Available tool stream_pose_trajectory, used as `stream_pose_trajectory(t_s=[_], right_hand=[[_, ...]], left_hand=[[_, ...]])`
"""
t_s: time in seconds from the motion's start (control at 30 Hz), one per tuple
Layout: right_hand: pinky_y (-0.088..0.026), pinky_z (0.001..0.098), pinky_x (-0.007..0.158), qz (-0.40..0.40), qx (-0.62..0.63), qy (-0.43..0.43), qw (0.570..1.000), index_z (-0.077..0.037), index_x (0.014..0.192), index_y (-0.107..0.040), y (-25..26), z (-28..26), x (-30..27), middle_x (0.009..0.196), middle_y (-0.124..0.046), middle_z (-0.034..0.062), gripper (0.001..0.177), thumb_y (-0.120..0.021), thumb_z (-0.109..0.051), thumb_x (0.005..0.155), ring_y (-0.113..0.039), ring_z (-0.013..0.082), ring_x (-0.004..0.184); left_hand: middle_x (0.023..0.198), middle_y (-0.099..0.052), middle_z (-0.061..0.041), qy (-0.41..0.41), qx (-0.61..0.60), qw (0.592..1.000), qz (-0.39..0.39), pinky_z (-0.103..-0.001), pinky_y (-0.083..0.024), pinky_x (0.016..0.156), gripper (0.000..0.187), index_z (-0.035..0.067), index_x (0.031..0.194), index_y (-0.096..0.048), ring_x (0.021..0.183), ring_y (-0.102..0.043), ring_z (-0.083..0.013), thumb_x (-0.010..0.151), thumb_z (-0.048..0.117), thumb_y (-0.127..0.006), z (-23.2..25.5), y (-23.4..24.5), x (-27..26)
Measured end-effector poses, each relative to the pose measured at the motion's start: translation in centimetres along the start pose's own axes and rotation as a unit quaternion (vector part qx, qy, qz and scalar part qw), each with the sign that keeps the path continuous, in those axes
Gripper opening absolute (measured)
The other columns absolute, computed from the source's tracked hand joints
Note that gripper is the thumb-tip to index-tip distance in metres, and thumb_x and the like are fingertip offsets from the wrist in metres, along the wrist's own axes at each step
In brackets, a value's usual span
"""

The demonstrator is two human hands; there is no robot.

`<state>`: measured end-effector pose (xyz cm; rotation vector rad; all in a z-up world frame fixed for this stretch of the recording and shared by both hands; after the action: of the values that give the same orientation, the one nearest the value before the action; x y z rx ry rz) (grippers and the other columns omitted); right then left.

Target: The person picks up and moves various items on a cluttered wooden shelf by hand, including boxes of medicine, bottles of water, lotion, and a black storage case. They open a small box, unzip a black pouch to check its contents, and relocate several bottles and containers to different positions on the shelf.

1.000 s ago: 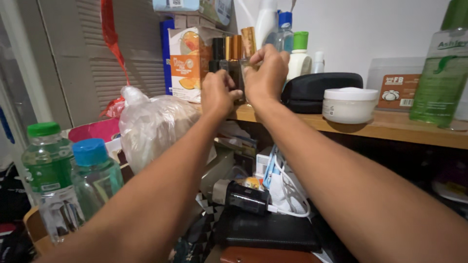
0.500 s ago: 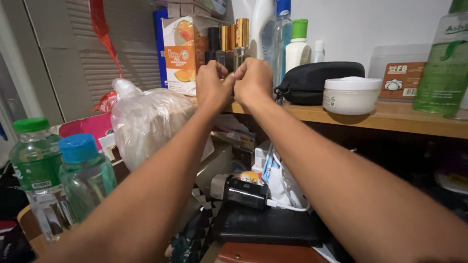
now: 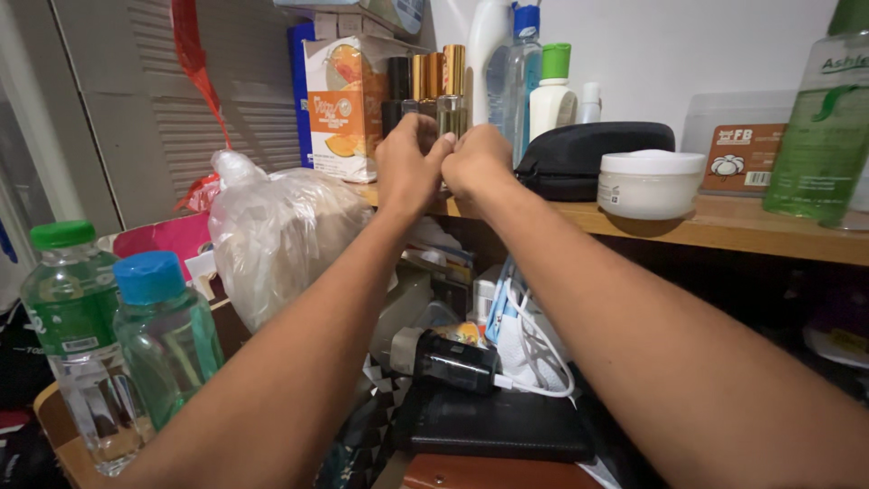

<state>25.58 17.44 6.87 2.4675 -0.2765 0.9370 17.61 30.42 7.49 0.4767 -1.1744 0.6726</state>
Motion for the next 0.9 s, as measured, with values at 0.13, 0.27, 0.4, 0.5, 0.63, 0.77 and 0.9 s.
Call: stream_pose_trajectory(t_s=[0.13,0.27,0.4,0.5,0.63,0.77,0.9], right_hand=[[-0.059,0.0425,0.077,-0.023,-0.023,-0.002,0.999,0.0,0.091,-0.074,-0.1,0.1,0.1,0.091,-0.074,0.0236,0.02,-0.07,-0.02,0.089,-0.075,0.0357,0.088],[-0.058,0.0429,0.079,-0.016,-0.009,0.014,1.0,-0.001,0.09,-0.077,0.1,-0.1,-0.4,0.091,-0.075,0.0235,0.021,-0.072,-0.022,0.088,-0.075,0.0359,0.089],[-0.057,0.0429,0.079,-0.024,0.0,0.025,0.999,-0.002,0.09,-0.078,0.3,-0.3,-0.4,0.091,-0.075,0.0225,0.017,-0.071,-0.016,0.084,-0.075,0.0359,0.09],[-0.056,0.0433,0.078,-0.025,0.02,0.015,0.999,-0.003,0.092,-0.077,0.7,-0.2,-0.4,0.093,-0.075,0.0218,0.018,-0.073,-0.017,0.083,-0.075,0.035,0.089],[-0.055,0.0466,0.069,-0.003,0.159,-0.059,0.985,0.0,0.092,-0.072,0.6,1.9,-0.2,0.094,-0.075,0.0168,0.018,-0.068,-0.017,0.088,-0.074,0.0287,0.084],[-0.052,0.0437,0.062,-0.052,0.372,-0.101,0.921,0.0,0.097,-0.071,-3.0,5.0,3.2,0.095,-0.074,0.0142,0.024,-0.054,-0.017,0.094,-0.07,0.025,0.077],[-0.052,0.0397,0.07,-0.128,0.575,-0.11,0.801,-0.004,0.111,-0.069,-7.1,5.6,5.9,0.108,-0.071,0.0156,0.034,-0.043,-0.022,0.098,-0.068,0.0265,0.088]], left_hand=[[0.085,-0.075,-0.014,0.028,0.052,0.998,-0.003,-0.041,-0.056,0.076,0.03,0.001,0.103,-0.067,0.081,-0.074,-0.0293,0.081,0.016,-0.081,0.3,0.1,0.6],[0.086,-0.075,-0.013,0.05,0.066,0.997,-0.003,-0.041,-0.056,0.076,0.032,0.003,0.102,-0.067,0.081,-0.074,-0.0288,0.078,0.015,-0.083,0.5,0.2,0.6],[0.087,-0.075,-0.012,-0.013,0.05,0.998,0.034,-0.041,-0.056,0.075,0.029,0.001,0.099,-0.066,0.081,-0.074,-0.0288,0.078,0.013,-0.082,2.9,0.9,1.2],[0.087,-0.075,-0.014,-0.024,0.037,0.998,0.035,-0.04,-0.057,0.078,0.021,0.001,0.097,-0.069,0.082,-0.074,-0.0292,0.079,0.008,-0.076,4.2,0.7,2.1],[0.091,-0.078,-0.016,-0.004,0.022,1.0,-0.014,-0.036,-0.059,0.084,0.017,0.003,0.093,-0.076,0.088,-0.078,-0.027,0.078,0.005,-0.07,4.9,-1.7,3.3],[0.095,-0.077,-0.02,-0.004,0.03,0.999,-0.03,-0.037,-0.058,0.087,0.026,0.002,0.101,-0.076,0.091,-0.077,-0.0301,0.076,0.006,-0.068,4.8,-3.1,4.1],[0.103,-0.074,-0.025,-0.064,0.053,0.995,-0.051,-0.041,-0.055,0.093,0.038,0.001,0.109,-0.075,0.099,-0.073,-0.0364,0.072,0.01,-0.072,5.3,-4.8,5.4]])
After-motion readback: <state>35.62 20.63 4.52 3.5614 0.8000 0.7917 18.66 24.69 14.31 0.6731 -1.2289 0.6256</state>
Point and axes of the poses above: each hand's wrist, its own x-axis towards the middle knuckle, its own y-axis out of the back of the hand, z = x × y, the point moved 10 cm from there along x, towards the middle knuckle
